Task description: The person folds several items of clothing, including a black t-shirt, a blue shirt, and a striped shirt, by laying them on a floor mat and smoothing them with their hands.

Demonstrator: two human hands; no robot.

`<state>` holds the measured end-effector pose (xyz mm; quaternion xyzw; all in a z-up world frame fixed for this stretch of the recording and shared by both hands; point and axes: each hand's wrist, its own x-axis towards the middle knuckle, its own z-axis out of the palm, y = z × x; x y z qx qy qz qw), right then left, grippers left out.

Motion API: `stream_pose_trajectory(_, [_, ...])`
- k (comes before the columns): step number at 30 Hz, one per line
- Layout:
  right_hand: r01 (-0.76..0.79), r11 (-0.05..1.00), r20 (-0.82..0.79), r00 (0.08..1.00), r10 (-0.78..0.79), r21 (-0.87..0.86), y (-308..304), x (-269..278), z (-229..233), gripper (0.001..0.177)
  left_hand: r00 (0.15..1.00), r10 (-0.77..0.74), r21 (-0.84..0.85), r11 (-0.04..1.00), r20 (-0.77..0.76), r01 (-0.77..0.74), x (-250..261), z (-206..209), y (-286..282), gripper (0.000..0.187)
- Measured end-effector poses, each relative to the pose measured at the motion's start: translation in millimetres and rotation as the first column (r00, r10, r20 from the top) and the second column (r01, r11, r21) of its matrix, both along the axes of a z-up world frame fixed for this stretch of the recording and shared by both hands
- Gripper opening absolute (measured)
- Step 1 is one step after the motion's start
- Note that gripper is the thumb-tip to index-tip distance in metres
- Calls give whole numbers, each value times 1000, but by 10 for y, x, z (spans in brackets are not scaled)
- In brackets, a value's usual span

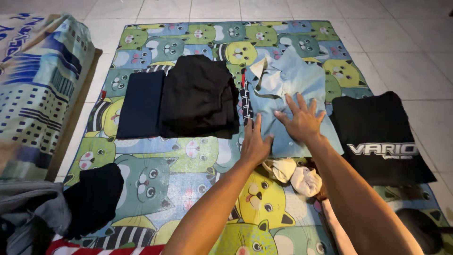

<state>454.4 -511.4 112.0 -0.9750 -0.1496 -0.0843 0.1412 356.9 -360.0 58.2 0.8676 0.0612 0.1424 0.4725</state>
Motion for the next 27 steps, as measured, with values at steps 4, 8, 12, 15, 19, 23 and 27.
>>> stream_pose_trajectory(4, [27,999,-122,992,-30,-31,57,225,10,85,995,-19,-44,999,-95,15,309,-110,123,79])
stream_pose_trajectory(8, [45,999,-80,996,-47,-30,74,210,-99,85,997,-36,-6,999,-72,36,410,-371,190,74])
stream_pose_trajectory(12, [59,995,-115,991,-68,-84,108,161,-83,85,990,-96,-82,993,-102,88,90,-497,335,67])
stream_pose_trajectory(15, [100,984,-175,976,-126,-146,165,135,-127,90,970,-126,-160,983,-208,93,-294,-464,549,61])
stream_pose_trajectory(19, [104,987,-183,975,-125,-122,222,59,-382,109,964,-180,-251,959,-196,128,-979,-329,948,60])
stream_pose_trajectory(23, [73,993,-274,957,-97,-95,309,-297,-557,117,891,-106,-351,934,-442,-63,-1650,-3,1452,61])
stream_pose_trajectory(27, [-11,996,-405,914,-24,-85,629,-804,-363,95,869,-89,-399,908,-487,-130,-2185,46,2104,70])
